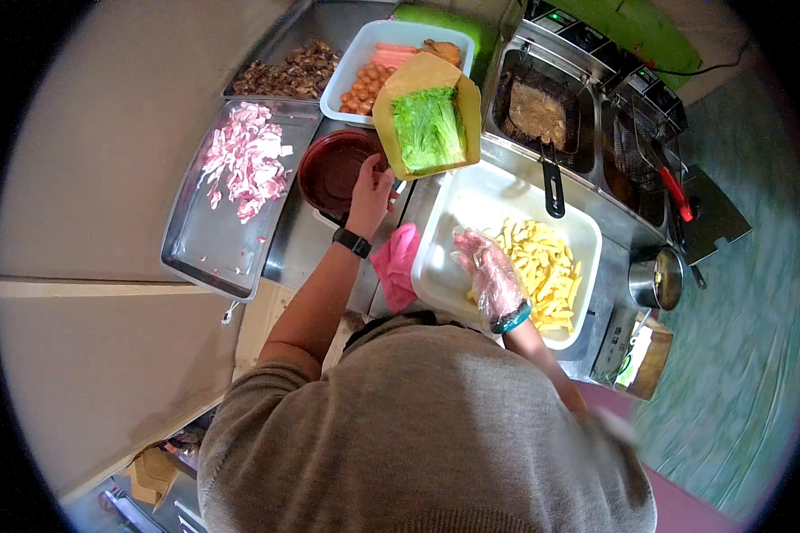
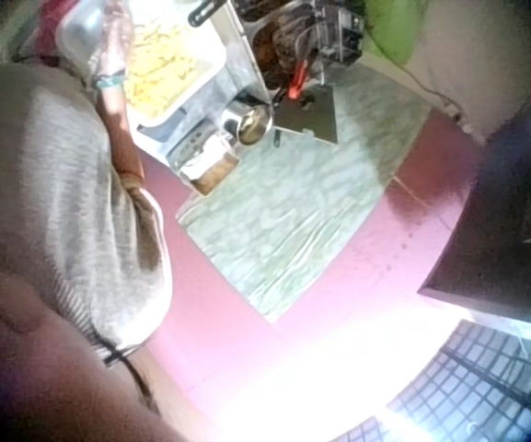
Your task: The person uses tongs to retrieve fried food from a deep fryer and places it into a paper container lined with lettuce. They then add french fries to the container by hand.
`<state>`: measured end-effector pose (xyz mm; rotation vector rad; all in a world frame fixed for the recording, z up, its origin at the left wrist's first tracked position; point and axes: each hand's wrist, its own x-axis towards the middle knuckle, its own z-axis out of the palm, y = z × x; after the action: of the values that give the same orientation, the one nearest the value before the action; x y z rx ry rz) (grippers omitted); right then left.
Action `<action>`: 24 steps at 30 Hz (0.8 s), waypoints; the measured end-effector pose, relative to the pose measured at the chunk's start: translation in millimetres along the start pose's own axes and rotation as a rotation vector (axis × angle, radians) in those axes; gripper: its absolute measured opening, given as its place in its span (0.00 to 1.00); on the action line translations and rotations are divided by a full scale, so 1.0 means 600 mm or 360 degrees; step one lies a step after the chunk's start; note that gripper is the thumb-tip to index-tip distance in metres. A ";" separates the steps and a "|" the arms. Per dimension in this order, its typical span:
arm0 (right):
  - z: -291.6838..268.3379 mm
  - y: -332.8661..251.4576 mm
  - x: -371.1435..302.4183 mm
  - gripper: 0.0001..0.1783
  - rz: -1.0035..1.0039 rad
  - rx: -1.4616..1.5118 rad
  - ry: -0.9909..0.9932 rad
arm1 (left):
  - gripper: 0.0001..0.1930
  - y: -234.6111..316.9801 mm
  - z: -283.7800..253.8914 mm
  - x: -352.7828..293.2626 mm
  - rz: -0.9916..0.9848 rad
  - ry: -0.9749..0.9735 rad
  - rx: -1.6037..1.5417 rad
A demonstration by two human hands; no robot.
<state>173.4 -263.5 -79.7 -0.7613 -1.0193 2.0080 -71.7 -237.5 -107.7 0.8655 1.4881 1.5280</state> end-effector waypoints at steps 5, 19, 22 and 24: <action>-0.004 0.004 0.000 0.27 0.0035 -0.0007 -0.0056 | 0.15 0.011 0.003 -0.007 -0.0292 -0.0040 -0.0077; 0.042 -0.015 -0.003 0.31 0.0034 0.0342 -0.0364 | 0.21 0.032 0.039 -0.167 0.0669 -0.0640 0.0277; 0.052 -0.014 -0.001 0.31 0.0047 0.0344 -0.0437 | 0.22 0.030 0.034 -0.169 0.0712 -0.0614 0.0214; 0.053 -0.007 0.001 0.31 0.0041 0.0353 -0.0490 | 0.21 0.019 0.025 -0.163 0.0579 -0.0631 0.0054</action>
<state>150.3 -273.9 -60.2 -0.3554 -0.9364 2.2610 -17.2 -318.6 -88.7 1.4272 1.1104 1.4723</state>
